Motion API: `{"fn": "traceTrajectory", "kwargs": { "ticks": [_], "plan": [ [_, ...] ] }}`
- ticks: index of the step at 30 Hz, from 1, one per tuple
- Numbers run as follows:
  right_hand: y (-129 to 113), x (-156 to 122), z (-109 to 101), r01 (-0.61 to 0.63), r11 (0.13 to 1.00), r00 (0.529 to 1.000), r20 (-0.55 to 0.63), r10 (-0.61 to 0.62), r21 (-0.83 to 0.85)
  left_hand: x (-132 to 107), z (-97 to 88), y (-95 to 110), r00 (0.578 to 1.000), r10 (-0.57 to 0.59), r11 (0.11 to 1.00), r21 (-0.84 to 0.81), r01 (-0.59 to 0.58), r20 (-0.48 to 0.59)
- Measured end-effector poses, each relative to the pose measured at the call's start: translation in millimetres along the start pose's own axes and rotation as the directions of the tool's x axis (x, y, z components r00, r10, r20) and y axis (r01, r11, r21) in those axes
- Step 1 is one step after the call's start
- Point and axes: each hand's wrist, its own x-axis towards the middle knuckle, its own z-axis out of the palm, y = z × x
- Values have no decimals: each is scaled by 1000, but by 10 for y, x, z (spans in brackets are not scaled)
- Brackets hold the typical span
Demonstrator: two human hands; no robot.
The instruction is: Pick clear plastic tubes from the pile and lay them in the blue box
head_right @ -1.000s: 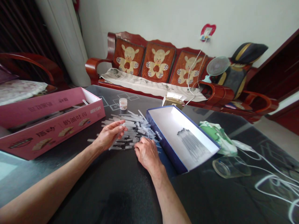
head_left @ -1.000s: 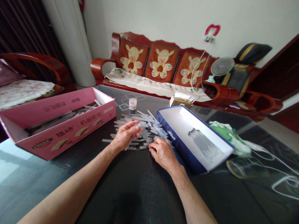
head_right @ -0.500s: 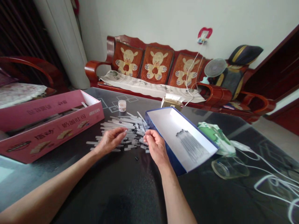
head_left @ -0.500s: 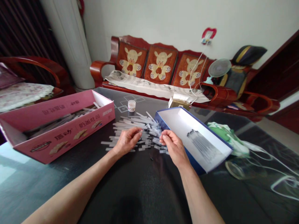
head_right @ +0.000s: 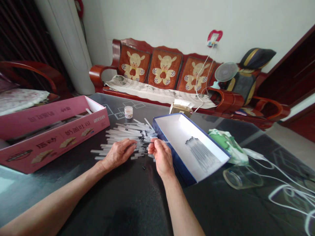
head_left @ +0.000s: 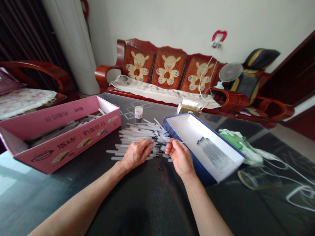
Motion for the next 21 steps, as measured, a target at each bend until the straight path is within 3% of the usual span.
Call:
{"fn": "traceTrajectory", "kwargs": {
  "ticks": [13, 18, 21],
  "plan": [
    [38, 3, -53, -21, 998, 999, 24, 22, -56, -9, 2, 55, 1000, 23, 999, -32, -22, 16],
    [91, -82, 36, -31, 964, 982, 173, 79, -264, -29, -3, 108, 991, 86, 996, -5, -86, 103],
    [88, -107, 89, 5, 940, 984, 167, 55, -341, -38, 3, 114, 993, 81, 997, -7, -81, 89]
  ]
}}
